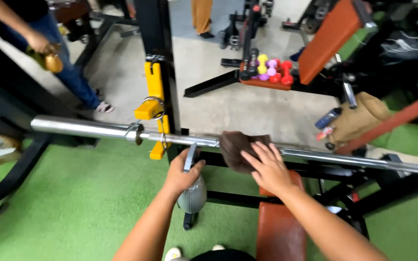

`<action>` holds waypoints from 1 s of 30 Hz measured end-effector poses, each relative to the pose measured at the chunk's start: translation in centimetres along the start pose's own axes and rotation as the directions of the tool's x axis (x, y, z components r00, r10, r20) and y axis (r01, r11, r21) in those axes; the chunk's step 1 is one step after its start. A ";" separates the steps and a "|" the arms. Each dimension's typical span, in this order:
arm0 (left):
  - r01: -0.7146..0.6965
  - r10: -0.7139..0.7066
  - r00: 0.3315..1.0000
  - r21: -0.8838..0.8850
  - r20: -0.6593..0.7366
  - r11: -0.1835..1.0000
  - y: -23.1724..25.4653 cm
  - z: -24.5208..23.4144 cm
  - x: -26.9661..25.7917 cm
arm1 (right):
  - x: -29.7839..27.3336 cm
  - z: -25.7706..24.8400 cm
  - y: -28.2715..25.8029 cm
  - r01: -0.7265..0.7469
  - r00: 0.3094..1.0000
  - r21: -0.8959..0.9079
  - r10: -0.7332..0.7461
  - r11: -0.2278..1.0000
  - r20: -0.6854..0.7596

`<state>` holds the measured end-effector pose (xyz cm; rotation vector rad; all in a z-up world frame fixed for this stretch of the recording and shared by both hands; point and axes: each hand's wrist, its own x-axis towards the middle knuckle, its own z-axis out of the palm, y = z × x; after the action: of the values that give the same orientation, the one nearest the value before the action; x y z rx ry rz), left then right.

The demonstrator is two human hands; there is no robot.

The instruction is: Clean gym equipment including weight plates, machines, and bikes using a spray bottle and cloth.

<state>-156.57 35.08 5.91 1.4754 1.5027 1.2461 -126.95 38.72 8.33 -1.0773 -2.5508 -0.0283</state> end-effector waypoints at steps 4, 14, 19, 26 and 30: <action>0.081 -0.082 0.997 0.051 0.014 0.995 -0.4 0.0 -2.2 | 1.1 1.4 -1.4 0.051 0.995 -0.092 -0.058 0.995 -0.080; 0.059 -0.048 0.995 0.138 -0.084 0.989 0.7 -2.2 -6.7 | 15.1 7.0 -10.1 -0.066 0.997 0.027 0.065 0.997 0.028; 0.113 -0.089 0.983 0.151 -0.157 0.982 0.8 -4.4 -8.2 | 11.3 5.5 -6.7 0.045 0.999 0.117 -0.044 0.992 -0.009; 0.199 -0.171 0.964 0.128 -0.204 0.972 -1.9 -10.0 -8.1 | 1.6 3.1 1.4 -0.078 0.978 0.035 0.083 0.996 -0.189; 0.060 -0.033 0.972 0.110 -0.233 0.992 -5.3 -14.0 -6.9 | 1.1 3.5 -2.7 -0.109 0.916 0.240 0.191 0.965 -0.354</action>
<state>-170.57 26.50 4.27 1.3972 1.7790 1.3595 -130.73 38.15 5.79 -1.0641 -2.0714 0.0753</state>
